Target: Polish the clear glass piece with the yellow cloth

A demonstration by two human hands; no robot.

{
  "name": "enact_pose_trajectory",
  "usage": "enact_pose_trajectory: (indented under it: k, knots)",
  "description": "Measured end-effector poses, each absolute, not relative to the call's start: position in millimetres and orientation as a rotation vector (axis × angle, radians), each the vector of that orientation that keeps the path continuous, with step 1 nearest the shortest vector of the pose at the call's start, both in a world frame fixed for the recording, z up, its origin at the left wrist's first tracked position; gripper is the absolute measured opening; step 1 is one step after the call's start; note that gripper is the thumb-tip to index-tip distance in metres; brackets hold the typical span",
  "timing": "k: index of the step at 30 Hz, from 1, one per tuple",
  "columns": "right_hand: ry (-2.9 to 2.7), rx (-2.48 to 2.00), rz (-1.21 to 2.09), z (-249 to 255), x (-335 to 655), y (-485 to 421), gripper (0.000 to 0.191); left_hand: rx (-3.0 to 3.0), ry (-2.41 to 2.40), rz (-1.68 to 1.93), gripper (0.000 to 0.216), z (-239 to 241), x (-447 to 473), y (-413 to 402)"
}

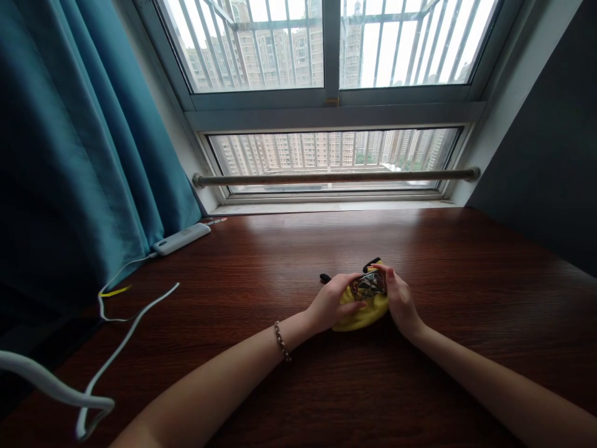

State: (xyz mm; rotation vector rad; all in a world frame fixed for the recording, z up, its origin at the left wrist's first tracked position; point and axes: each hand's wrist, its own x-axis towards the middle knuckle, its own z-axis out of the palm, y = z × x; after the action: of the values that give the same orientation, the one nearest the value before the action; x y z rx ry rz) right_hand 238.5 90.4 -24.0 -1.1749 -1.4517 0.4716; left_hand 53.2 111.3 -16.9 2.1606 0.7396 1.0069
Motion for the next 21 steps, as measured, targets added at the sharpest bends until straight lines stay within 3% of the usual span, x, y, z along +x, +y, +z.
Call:
enact_pose_trajectory:
  k: [3,12,17,21]
  knots:
    - [-1.393,-1.150,0.519,-29,239,90,0.049,2.169,0.728,0.986,0.063,-16,54,111]
    - [-1.659,-0.918,0.336,-8,236,67,0.037,2.234,0.713,0.985,0.066,-15,52,110]
    - [-2.027,-0.691,0.150,2,232,53,0.044,2.217,0.791,1.065,0.046,-14,52,106]
    - [-2.190,-0.607,0.156,2,227,48,0.053,2.058,1.002,1.238,0.052,-18,51,105]
